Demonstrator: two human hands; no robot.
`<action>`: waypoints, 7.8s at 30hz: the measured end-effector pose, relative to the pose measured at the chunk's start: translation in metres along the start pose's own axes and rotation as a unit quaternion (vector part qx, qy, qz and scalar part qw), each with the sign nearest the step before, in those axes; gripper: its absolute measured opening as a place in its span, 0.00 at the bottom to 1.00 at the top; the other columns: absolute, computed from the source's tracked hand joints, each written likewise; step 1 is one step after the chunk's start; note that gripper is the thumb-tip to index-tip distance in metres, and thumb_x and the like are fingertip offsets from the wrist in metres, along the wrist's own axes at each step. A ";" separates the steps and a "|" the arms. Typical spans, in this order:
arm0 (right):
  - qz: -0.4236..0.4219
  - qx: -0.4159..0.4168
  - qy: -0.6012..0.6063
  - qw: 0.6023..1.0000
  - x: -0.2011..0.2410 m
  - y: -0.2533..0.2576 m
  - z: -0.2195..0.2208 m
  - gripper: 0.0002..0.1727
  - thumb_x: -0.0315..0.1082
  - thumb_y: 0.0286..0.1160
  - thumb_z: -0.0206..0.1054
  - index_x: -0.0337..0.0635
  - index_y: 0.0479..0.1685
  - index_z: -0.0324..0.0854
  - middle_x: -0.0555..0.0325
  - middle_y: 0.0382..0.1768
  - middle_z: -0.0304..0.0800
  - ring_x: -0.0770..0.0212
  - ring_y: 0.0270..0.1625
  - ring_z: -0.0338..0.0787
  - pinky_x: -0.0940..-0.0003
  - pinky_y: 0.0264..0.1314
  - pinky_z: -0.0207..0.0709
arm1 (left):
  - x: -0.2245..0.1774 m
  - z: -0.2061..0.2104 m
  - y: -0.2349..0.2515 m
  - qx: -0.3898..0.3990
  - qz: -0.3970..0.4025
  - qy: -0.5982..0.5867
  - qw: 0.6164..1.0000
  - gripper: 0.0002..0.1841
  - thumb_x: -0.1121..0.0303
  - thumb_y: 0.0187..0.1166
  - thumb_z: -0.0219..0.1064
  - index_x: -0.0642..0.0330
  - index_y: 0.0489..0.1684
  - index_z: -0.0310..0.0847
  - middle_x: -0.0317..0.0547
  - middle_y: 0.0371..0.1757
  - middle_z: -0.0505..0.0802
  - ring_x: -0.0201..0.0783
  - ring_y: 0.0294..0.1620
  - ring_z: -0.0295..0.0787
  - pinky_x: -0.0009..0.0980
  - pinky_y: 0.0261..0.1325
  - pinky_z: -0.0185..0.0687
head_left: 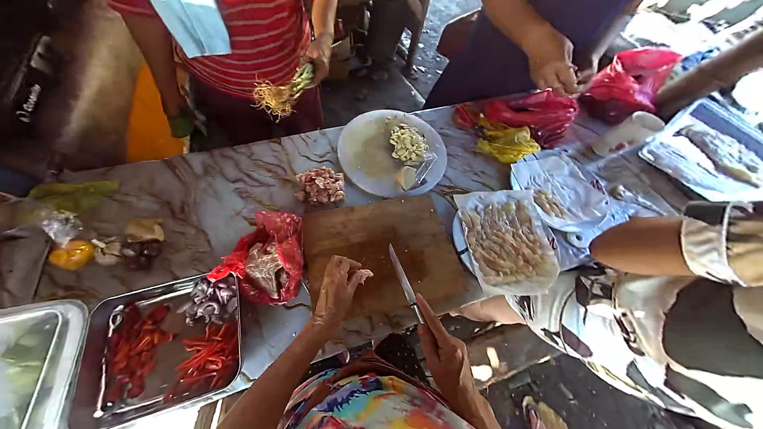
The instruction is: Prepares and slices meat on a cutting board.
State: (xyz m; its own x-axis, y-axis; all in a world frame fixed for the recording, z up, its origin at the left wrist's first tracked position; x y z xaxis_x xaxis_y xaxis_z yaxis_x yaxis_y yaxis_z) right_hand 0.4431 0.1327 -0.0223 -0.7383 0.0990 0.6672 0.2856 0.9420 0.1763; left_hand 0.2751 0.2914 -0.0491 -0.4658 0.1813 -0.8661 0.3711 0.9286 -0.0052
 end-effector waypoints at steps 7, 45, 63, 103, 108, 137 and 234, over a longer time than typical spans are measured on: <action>0.034 0.055 0.034 0.997 0.019 0.018 0.049 0.28 0.28 0.82 0.57 0.34 0.83 0.72 0.46 0.20 0.87 0.50 0.15 0.81 0.51 0.20 0.78 | 0.006 -0.021 -0.009 0.003 0.029 0.048 0.998 0.18 0.77 0.79 0.64 0.74 0.66 0.82 0.68 0.67 0.86 0.58 0.65 0.86 0.45 0.69 0.81; 0.024 0.046 -0.012 0.999 0.033 0.017 0.061 0.29 0.27 0.79 0.58 0.35 0.82 0.73 0.45 0.22 0.88 0.47 0.17 0.85 0.51 0.21 0.79 | 0.023 -0.007 -0.015 -0.055 0.164 0.145 0.974 0.11 0.70 0.71 0.71 0.71 0.42 0.88 0.61 0.46 0.93 0.61 0.49 0.91 0.52 0.58 0.83; 0.029 0.150 -0.177 0.972 0.057 0.034 0.083 0.33 0.30 0.82 0.58 0.52 0.90 0.66 0.43 0.25 0.87 0.45 0.18 0.87 0.53 0.21 0.79 | 0.022 0.004 -0.018 -0.135 0.143 0.215 0.957 0.08 0.71 0.61 0.71 0.67 0.33 0.88 0.57 0.38 0.92 0.58 0.43 0.91 0.49 0.48 0.84; 0.042 0.156 -0.128 0.979 0.038 -0.009 0.068 0.32 0.32 0.80 0.58 0.48 0.88 0.69 0.44 0.24 0.89 0.46 0.17 0.88 0.52 0.19 0.80 | 0.015 0.005 -0.024 -0.053 0.176 0.188 0.965 0.08 0.70 0.67 0.70 0.66 0.36 0.89 0.58 0.43 0.94 0.62 0.47 0.92 0.60 0.55 0.80; 0.086 0.220 -0.119 0.964 0.042 -0.002 0.069 0.34 0.33 0.83 0.57 0.52 0.92 0.62 0.42 0.27 0.89 0.42 0.23 0.90 0.49 0.25 0.83 | 0.023 0.004 -0.020 -0.024 0.186 0.160 0.969 0.06 0.75 0.66 0.70 0.70 0.32 0.88 0.62 0.40 0.93 0.64 0.45 0.91 0.58 0.51 0.83; 0.026 0.175 -0.236 0.955 0.026 -0.030 0.035 0.31 0.31 0.79 0.59 0.55 0.86 0.72 0.44 0.23 0.88 0.46 0.15 0.87 0.53 0.16 0.79 | 0.029 0.000 -0.015 -0.095 0.205 0.270 0.936 0.06 0.73 0.74 0.68 0.67 0.34 0.89 0.59 0.42 0.94 0.61 0.49 0.93 0.52 0.54 0.86; -0.045 0.106 -0.044 0.992 0.035 0.015 0.064 0.30 0.27 0.78 0.57 0.37 0.84 0.71 0.47 0.19 0.87 0.47 0.16 0.86 0.51 0.21 0.80 | 0.007 -0.011 -0.026 -0.011 0.021 0.225 0.974 0.11 0.74 0.69 0.73 0.75 0.42 0.87 0.70 0.46 0.92 0.70 0.54 0.89 0.60 0.60 0.80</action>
State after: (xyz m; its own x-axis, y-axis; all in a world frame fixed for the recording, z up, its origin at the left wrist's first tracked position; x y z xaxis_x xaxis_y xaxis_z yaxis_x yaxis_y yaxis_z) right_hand 0.3823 0.1708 -0.0429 -0.8081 0.0311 0.5882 0.0885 0.9937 0.0690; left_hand 0.2532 0.2720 -0.0497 -0.7569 0.3381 -0.5592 0.3820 0.9233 0.0412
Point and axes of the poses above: each hand's wrist, its own y-axis towards the middle knuckle, its own z-axis out of the palm, x = y × z, the point moved 3 cm from there along y, towards the middle knuckle
